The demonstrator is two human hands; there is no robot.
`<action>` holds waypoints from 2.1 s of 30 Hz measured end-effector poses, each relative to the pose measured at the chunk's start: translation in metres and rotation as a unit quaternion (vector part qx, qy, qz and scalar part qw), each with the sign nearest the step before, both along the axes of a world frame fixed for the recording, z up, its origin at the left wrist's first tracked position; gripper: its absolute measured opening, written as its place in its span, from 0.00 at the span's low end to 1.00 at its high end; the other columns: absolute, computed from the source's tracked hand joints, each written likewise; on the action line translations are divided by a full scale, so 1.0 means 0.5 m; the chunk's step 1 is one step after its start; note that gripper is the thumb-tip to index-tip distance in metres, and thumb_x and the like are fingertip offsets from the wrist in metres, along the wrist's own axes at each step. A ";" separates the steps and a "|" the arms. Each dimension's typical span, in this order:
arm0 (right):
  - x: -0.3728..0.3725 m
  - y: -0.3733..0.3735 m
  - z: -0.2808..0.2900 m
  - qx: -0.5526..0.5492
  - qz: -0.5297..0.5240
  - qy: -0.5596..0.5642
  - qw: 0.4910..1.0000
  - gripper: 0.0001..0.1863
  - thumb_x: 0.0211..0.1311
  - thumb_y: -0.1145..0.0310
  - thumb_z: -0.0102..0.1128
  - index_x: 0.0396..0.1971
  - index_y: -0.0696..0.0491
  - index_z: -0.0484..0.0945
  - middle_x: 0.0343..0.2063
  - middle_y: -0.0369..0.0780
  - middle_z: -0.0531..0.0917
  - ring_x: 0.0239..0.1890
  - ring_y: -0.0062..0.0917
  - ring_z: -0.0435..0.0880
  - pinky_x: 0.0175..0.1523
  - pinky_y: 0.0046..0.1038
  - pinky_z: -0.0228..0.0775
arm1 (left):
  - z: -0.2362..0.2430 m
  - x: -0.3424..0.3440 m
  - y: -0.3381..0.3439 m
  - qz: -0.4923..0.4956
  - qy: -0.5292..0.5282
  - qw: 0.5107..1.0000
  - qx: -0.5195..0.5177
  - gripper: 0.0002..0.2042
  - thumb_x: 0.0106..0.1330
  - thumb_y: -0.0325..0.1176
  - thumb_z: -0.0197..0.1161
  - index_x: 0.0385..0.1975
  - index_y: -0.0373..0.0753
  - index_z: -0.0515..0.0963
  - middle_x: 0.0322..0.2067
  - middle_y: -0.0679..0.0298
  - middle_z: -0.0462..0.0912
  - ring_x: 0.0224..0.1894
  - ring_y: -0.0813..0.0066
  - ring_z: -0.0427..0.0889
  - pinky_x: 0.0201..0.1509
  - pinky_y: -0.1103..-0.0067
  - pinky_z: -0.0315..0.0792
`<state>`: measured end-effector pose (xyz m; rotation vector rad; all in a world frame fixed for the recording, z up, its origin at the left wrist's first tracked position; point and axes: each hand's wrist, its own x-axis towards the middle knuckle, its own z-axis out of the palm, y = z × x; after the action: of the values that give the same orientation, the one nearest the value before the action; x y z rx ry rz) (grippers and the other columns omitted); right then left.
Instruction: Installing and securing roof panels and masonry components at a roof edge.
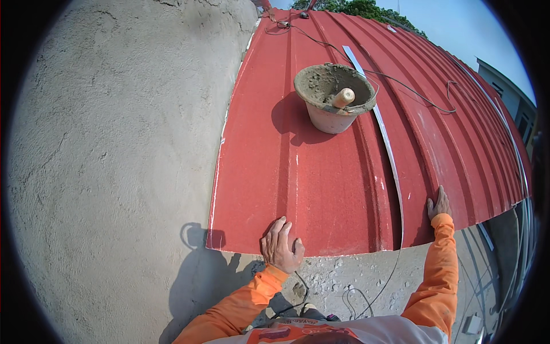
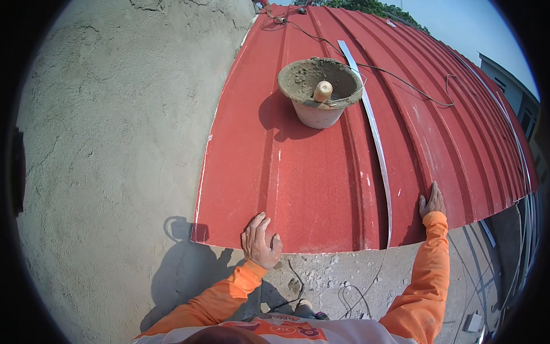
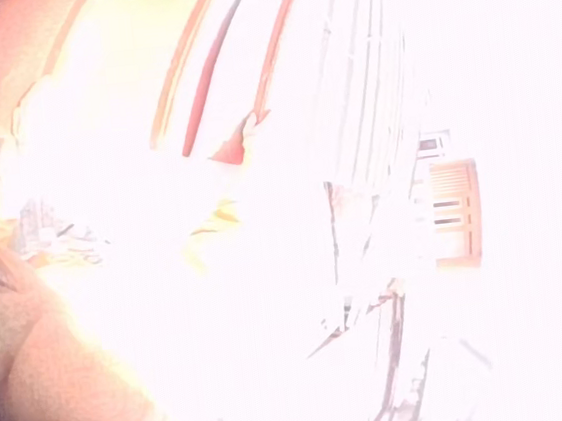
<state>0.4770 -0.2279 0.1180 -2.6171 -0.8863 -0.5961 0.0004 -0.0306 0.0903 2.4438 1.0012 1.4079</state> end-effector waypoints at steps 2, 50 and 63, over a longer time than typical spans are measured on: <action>-0.011 0.005 0.007 -0.005 -0.005 0.008 1.000 0.36 0.57 0.60 0.52 0.62 0.55 0.50 0.57 0.52 0.63 0.59 0.43 0.62 0.63 0.34 0.54 | 0.002 0.000 -0.001 0.000 -0.003 1.000 -0.002 0.24 0.47 0.32 0.59 0.48 0.35 0.67 0.53 0.53 0.68 0.55 0.56 0.67 0.55 0.65 0.58; -0.012 0.011 0.008 -0.025 -0.016 0.014 0.999 0.36 0.58 0.58 0.50 0.63 0.54 0.49 0.58 0.53 0.62 0.59 0.45 0.62 0.63 0.36 0.53 | 0.005 -0.008 0.001 -0.003 -0.011 1.000 -0.012 0.25 0.47 0.32 0.60 0.48 0.36 0.67 0.53 0.53 0.68 0.54 0.56 0.68 0.52 0.65 0.59; -0.004 0.005 0.008 -0.014 -0.002 0.011 1.000 0.35 0.58 0.59 0.50 0.63 0.53 0.49 0.59 0.51 0.62 0.60 0.44 0.62 0.64 0.35 0.54 | 0.005 0.000 -0.002 0.001 -0.003 1.000 -0.009 0.25 0.47 0.32 0.59 0.48 0.35 0.68 0.53 0.53 0.68 0.54 0.56 0.68 0.53 0.65 0.59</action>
<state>0.4753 -0.2256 0.1222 -2.6453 -0.8878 -0.5584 0.0001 -0.0316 0.0928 2.4260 1.0101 1.4004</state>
